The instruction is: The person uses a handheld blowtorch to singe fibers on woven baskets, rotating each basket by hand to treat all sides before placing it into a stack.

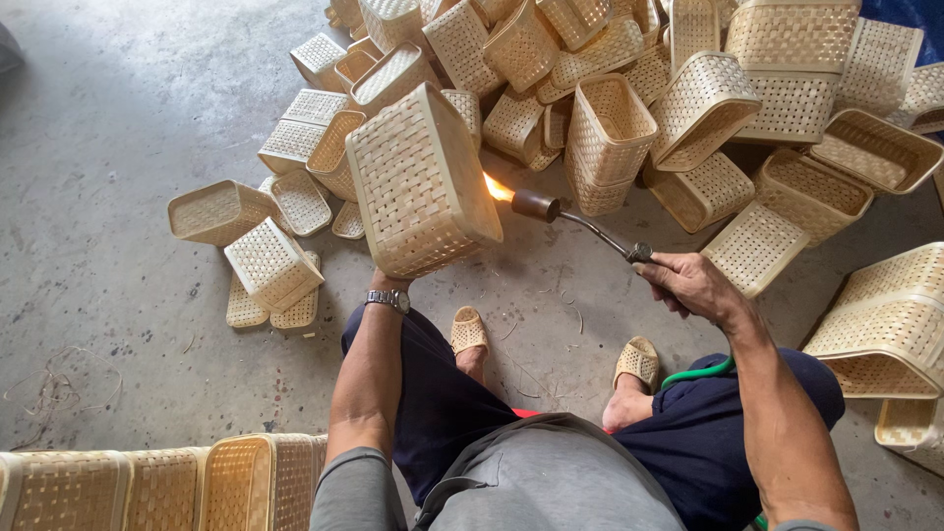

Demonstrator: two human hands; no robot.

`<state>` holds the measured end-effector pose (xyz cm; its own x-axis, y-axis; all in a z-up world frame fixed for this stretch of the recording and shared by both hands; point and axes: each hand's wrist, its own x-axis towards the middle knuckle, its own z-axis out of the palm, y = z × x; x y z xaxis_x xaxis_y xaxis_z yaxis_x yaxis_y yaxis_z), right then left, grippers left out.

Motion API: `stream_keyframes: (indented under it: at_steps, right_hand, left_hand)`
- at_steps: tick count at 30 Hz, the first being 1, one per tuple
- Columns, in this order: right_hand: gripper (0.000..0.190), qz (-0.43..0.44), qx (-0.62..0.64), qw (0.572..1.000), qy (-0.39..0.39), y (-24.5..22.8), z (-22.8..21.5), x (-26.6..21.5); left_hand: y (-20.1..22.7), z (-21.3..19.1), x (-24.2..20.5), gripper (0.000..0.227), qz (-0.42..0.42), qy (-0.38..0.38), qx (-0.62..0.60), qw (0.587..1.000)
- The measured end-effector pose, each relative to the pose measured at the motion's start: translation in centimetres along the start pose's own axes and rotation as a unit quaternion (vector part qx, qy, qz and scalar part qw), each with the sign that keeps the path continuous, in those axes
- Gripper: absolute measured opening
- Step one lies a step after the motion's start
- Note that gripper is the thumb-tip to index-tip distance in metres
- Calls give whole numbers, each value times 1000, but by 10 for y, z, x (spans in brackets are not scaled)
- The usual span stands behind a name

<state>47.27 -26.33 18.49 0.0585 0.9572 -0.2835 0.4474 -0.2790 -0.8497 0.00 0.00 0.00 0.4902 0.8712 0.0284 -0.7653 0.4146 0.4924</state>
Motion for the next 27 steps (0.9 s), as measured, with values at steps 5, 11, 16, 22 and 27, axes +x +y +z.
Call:
stream_keyframes:
  at_steps: [5, 11, 16, 22, 27]
  right_hand:
    - [35, -32, -3, 999, 25, -3, 1, 14]
    - [34, -49, -18, 998, 41, -30, 0, 38]
    - [35, -36, -6, 999, 14, -19, -2, 20]
    - [39, -14, -16, 999, -34, 17, 2, -13]
    - [47, -64, 24, 995, -68, 18, 3, -18]
  left_hand:
    - [-3, 8, -5, 56, 18, 13, 51, 998]
    - [-22, 0, -3, 54, 4, 41, 32, 999]
    - [-18, 0, -3, 52, 28, 19, 75, 997]
    - [3, 18, 6, 56, 49, 118, 12, 992]
    - [15, 15, 7, 35, 146, 201, 156, 956]
